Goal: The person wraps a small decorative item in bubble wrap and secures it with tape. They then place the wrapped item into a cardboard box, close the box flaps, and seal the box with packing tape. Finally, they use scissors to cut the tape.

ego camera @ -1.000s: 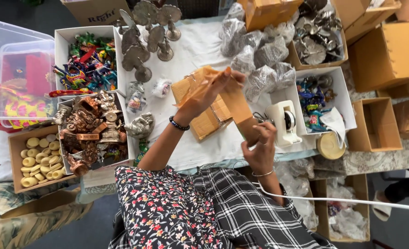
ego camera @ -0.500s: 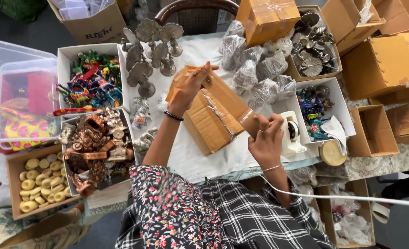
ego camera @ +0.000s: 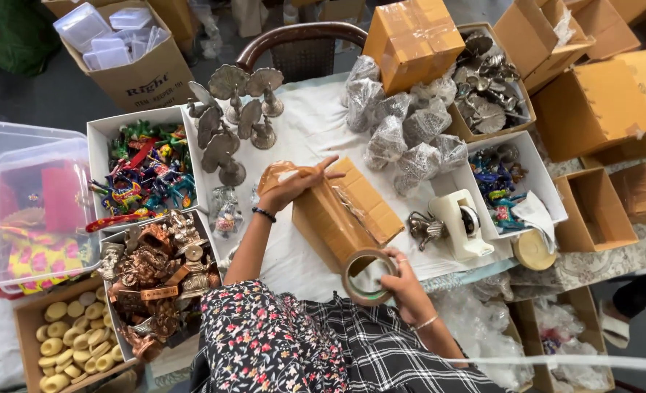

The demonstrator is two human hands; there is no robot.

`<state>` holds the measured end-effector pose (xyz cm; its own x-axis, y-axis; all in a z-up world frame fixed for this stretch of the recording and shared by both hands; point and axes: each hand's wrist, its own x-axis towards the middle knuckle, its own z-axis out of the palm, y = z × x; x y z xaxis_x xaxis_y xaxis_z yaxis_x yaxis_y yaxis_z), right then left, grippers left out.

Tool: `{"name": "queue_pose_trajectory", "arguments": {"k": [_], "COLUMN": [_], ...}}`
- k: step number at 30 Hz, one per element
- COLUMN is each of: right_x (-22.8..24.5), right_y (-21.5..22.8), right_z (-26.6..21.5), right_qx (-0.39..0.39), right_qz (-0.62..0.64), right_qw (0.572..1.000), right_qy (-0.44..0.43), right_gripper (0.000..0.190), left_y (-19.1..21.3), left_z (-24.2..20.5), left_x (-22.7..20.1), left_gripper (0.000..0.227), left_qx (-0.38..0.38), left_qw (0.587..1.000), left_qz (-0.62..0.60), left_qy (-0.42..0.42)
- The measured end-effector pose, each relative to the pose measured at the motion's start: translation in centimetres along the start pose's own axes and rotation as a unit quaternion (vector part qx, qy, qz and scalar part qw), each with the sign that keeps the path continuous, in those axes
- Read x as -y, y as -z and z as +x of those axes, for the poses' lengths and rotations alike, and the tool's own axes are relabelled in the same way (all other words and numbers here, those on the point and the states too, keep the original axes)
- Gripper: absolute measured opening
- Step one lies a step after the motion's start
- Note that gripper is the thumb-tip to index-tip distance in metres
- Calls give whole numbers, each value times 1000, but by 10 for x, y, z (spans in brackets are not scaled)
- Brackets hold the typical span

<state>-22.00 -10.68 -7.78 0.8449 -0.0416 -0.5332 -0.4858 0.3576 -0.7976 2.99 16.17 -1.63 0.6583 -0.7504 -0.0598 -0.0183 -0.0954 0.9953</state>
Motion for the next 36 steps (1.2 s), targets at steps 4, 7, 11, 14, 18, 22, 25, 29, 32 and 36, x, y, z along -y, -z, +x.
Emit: {"name": "queue_pose_trajectory", "arguments": {"k": [4, 7, 11, 14, 18, 22, 25, 29, 32, 36], "right_x": [56, 107, 185, 217, 237, 249, 262, 270, 273, 282], "right_y": [-19, 15, 46, 61, 73, 77, 56, -4, -32, -78], "right_z": [0, 28, 64, 94, 105, 108, 81, 26, 11, -1], "right_qx": [46, 117, 213, 252, 216, 253, 249, 67, 78, 94], "right_qz": [28, -116, -235, -353, -430, -473, -579, -677, -661, -721], "right_qw": [998, 986, 944, 895, 877, 836, 717, 656, 557, 329], "right_qy": [-23, 25, 93, 105, 25, 114, 299, 327, 498, 603], "right_gripper": [71, 80, 76, 73, 72, 101, 71, 65, 57, 39], "left_y": [-3, -38, -147, -186, -193, -180, -175, -163, -157, -156], "left_z": [-20, -44, -55, -52, -41, -8, 14, -2, -6, 5], "left_x": [31, 29, 49, 57, 43, 69, 84, 52, 65, 117], "left_gripper": [68, 72, 65, 65, 67, 62, 54, 58, 55, 47], "left_qx": [-17, -94, -378, -420, -403, -447, -483, -519, -511, -449], "left_qw": [990, 963, 873, 842, 870, 862, 836, 808, 774, 664], "left_qz": [-137, -229, -291, -331, -259, -160, -169, -244, -352, -582], "left_qy": [-15, -106, -99, -69, -112, -180, -198, -136, -123, -138]}}
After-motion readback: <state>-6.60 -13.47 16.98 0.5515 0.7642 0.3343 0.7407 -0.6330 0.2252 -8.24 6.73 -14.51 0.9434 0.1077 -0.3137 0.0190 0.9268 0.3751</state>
